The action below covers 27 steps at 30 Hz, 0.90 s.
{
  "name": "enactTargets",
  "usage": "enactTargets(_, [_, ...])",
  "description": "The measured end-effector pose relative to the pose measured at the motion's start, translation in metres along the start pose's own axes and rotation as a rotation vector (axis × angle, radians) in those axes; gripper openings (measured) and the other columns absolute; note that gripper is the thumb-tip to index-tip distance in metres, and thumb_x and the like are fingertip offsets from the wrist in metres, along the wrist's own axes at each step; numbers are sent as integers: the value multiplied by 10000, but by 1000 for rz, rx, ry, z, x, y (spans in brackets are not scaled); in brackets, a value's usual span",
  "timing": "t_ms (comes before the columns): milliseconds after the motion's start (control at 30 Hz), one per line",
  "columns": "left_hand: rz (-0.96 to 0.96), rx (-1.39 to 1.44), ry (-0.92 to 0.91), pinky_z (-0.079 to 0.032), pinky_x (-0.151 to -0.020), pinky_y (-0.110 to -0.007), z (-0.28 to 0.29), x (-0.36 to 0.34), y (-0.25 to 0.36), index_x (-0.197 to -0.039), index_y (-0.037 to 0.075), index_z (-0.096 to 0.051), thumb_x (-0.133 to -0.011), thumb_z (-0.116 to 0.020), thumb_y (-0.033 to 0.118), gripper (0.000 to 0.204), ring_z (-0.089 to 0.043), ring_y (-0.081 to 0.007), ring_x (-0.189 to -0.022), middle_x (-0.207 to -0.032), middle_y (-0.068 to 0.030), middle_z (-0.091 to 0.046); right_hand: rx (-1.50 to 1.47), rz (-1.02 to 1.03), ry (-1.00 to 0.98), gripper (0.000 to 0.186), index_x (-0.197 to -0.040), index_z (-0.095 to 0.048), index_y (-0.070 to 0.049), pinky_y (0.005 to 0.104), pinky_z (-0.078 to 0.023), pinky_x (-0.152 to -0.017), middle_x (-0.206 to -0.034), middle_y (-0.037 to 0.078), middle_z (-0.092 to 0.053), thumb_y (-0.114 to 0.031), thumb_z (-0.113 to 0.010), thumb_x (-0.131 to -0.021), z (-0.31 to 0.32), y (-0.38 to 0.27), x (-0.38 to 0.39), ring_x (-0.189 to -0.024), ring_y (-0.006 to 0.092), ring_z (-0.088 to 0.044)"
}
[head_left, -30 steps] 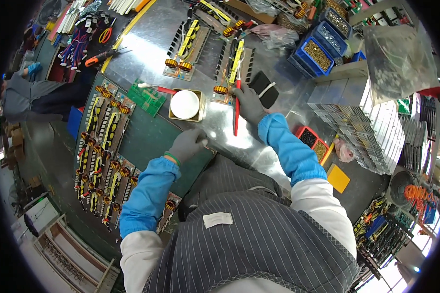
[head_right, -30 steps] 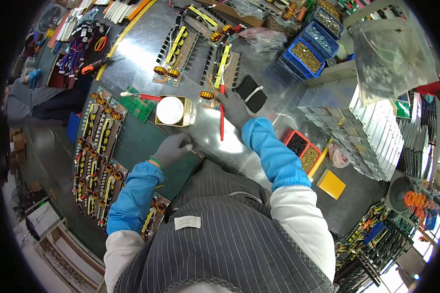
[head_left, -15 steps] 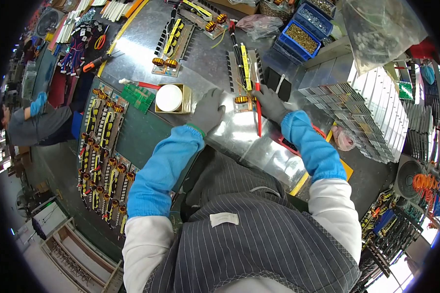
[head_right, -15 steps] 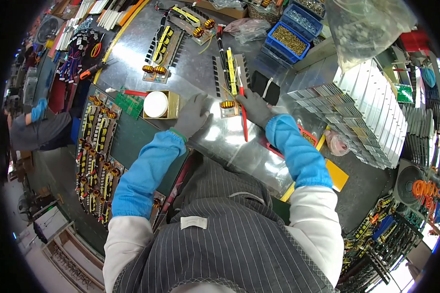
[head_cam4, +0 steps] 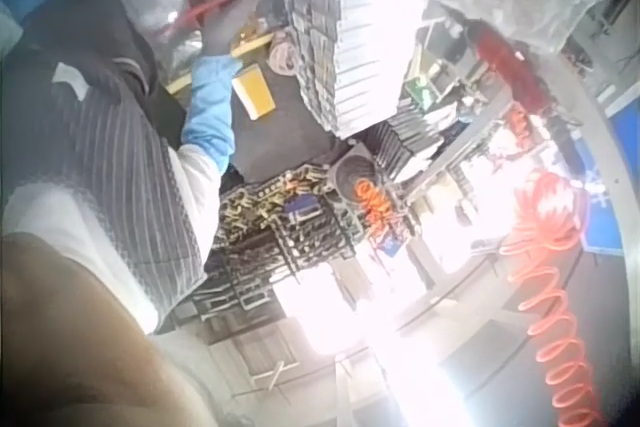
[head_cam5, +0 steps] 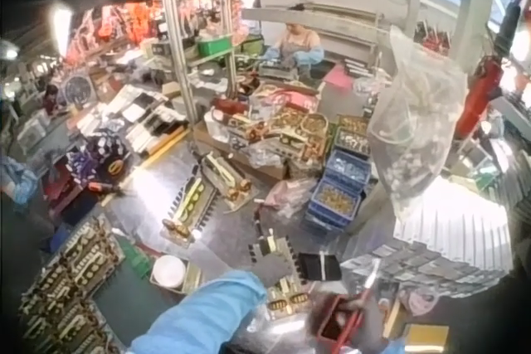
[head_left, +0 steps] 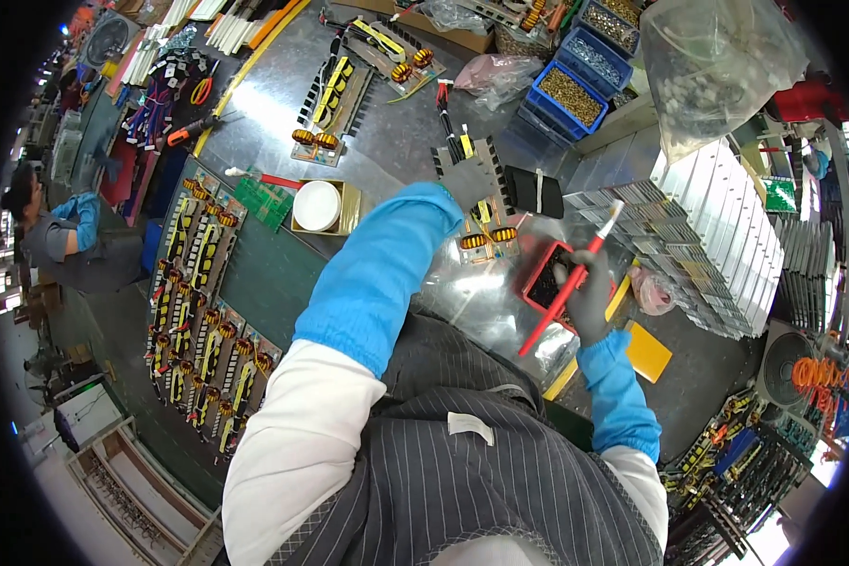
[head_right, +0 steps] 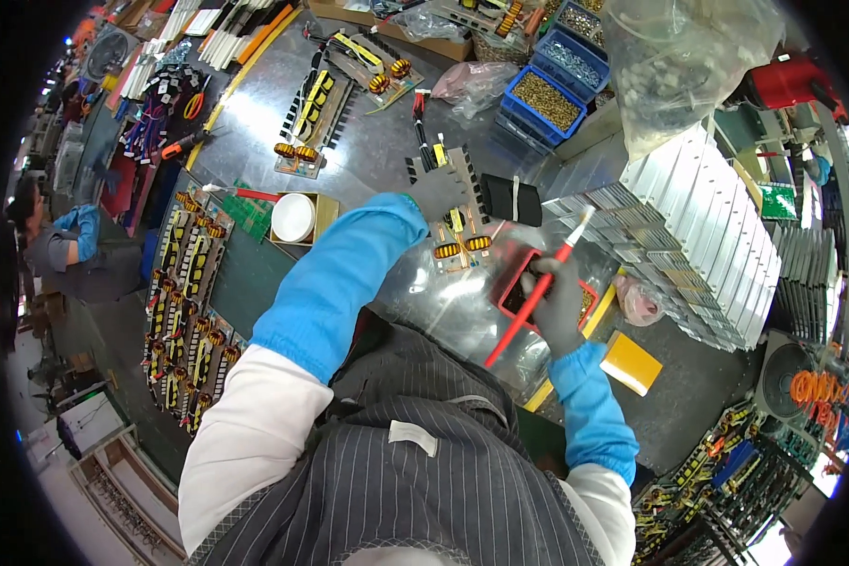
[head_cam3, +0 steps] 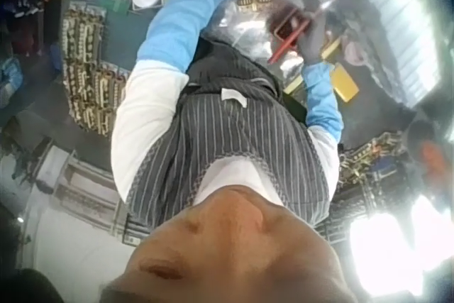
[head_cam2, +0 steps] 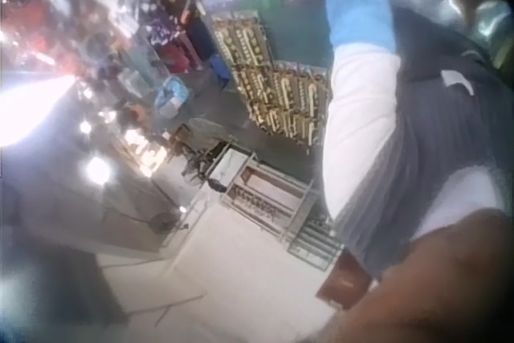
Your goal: The recorder uses a multimeter probe to test electrical connections on a series of industrial coil components.
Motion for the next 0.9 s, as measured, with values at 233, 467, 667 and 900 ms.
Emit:
enactTargets(233, [53, 125, 27, -461, -924, -412, 15, 26, 29, -969, 179, -714, -844, -640, 136, 152, -642, -227, -1034, -961, -21, -680, -145, -258, 189, 344, -1133, -535, -50, 313, -534, -817, -1032, 98, -650, 4, -754, -873, 20, 11, 18, -928, 170, -649])
enactTargets(467, [126, 184, -90, -468, -805, -410, 61, 53, 100, -953, 148, -744, -789, -765, 309, 230, -664, -236, -910, -933, -43, -690, -338, -285, 171, 306, -1120, -549, -27, 301, -527, -808, -977, 81, -652, -9, -750, -890, 0, -17, -14, -867, 158, -641])
enactTargets(667, [388, 308, -71, -465, -782, -432, 100, 110, 136, -1035, 131, -723, -771, -789, 354, 352, -677, -267, -870, -939, -75, -691, -498, -5, 82, 251, -1175, -559, -44, 340, -514, -940, -1164, 127, -630, -46, -691, -960, -23, -50, -24, -1008, 198, -639])
enactTargets(900, [751, 549, 223, -507, -801, -432, 45, 202, 142, -1203, 170, -697, -779, -795, 310, 457, -691, -266, -935, -1038, -89, -700, -217, 189, -358, 377, -1235, -632, -3, 351, -534, -912, -1105, 134, -666, -320, -596, -1034, -54, -92, -33, -987, 212, -694])
Point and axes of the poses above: each hand's wrist, its own x-axis away from the middle knuckle, its own z-axis out of the back of the hand, y = z × x, the point moved 1 cm from there along -x, towards the middle knuckle
